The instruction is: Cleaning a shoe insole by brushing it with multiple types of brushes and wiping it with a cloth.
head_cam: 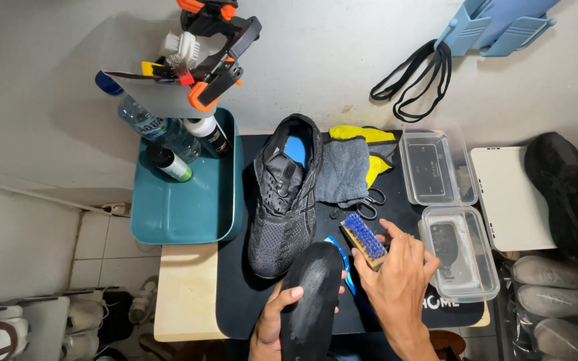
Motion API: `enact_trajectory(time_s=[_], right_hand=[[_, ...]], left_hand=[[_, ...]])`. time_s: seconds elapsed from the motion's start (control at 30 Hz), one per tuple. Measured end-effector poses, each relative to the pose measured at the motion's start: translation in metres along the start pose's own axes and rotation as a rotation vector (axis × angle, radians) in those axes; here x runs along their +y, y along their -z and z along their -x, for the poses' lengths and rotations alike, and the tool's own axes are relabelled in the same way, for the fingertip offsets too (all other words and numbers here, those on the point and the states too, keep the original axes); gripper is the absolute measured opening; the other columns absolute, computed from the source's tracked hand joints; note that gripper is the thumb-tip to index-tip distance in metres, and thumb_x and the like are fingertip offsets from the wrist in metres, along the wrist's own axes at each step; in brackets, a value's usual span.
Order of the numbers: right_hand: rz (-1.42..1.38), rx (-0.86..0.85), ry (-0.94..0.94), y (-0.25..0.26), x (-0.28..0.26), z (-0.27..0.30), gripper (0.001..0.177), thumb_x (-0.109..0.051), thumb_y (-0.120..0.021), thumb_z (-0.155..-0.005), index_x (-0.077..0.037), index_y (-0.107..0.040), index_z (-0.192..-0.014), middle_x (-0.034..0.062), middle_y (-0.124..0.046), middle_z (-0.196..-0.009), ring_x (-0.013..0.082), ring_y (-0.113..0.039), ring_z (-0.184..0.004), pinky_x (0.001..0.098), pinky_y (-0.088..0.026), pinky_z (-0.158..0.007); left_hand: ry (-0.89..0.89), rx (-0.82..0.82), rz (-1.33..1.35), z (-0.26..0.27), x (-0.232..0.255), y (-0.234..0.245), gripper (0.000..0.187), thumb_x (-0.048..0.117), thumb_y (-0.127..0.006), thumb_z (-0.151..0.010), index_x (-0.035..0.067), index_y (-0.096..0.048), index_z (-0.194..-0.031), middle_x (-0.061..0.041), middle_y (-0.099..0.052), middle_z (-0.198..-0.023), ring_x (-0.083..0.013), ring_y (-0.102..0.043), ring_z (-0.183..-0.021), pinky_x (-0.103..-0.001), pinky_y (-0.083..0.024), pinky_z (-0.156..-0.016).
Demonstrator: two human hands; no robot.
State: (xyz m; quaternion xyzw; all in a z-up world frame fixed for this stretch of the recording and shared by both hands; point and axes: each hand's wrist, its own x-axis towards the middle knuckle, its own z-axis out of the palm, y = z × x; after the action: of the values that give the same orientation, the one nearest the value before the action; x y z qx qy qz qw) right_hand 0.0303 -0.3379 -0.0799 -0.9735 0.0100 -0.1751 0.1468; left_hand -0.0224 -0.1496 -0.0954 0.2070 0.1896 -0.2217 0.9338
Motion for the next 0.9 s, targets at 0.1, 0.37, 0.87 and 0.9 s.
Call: enact_trajectory(time_s=[0.1, 0.37, 0.87, 0.9], right_hand=[[0.060, -0.085, -0.090, -0.004, 0.003, 0.004, 0.078, -0.046, -0.074, -0.076, -0.016, -0.055, -0.145, -0.0054, -0.070, -0.103, 0.0227, -0.060, -0.104, 0.0428, -0.029, -0.087], [-0.018, -0.048, -0.102, 0.001, -0.004, -0.005, 0.076, -0.046, -0.077, -0.076, -0.014, -0.058, -0.142, -0.0057, -0.069, -0.087, 0.0100, -0.065, -0.086, 0.0399, -0.025, -0.086], [0.082, -0.290, -0.239, 0.013, -0.016, -0.019, 0.080, -0.051, -0.066, -0.074, -0.023, -0.051, -0.147, -0.0004, -0.074, -0.094, 0.0184, -0.063, -0.102, 0.0415, -0.023, -0.090], [0.084, -0.290, -0.240, 0.011, -0.016, -0.018, 0.080, -0.051, -0.066, -0.074, -0.023, -0.051, -0.147, -0.0004, -0.074, -0.094, 0.0184, -0.063, -0.102, 0.0415, -0.023, -0.090]], left_hand=[[0.033, 0.034, 0.014, -0.001, -0.001, 0.003, 0.066, 0.015, -0.061, -0.080, -0.016, -0.053, -0.138, -0.042, -0.067, -0.122, -0.0465, -0.070, -0.107, -0.050, -0.061, -0.085], [0.041, 0.025, -0.001, 0.000, 0.002, -0.002, 0.073, 0.016, -0.065, -0.077, -0.016, -0.051, -0.141, -0.038, -0.067, -0.128, -0.0428, -0.070, -0.106, -0.047, -0.060, -0.085], [-0.022, -0.193, -0.115, -0.006, 0.004, 0.002, 0.080, 0.026, -0.070, -0.079, -0.012, -0.047, -0.145, -0.032, -0.064, -0.135, -0.0371, -0.068, -0.113, -0.044, -0.061, -0.089], [-0.021, -0.194, -0.114, -0.006, 0.005, 0.001, 0.080, 0.026, -0.070, -0.079, -0.012, -0.047, -0.145, -0.032, -0.064, -0.135, -0.0371, -0.068, -0.113, -0.044, -0.061, -0.089]])
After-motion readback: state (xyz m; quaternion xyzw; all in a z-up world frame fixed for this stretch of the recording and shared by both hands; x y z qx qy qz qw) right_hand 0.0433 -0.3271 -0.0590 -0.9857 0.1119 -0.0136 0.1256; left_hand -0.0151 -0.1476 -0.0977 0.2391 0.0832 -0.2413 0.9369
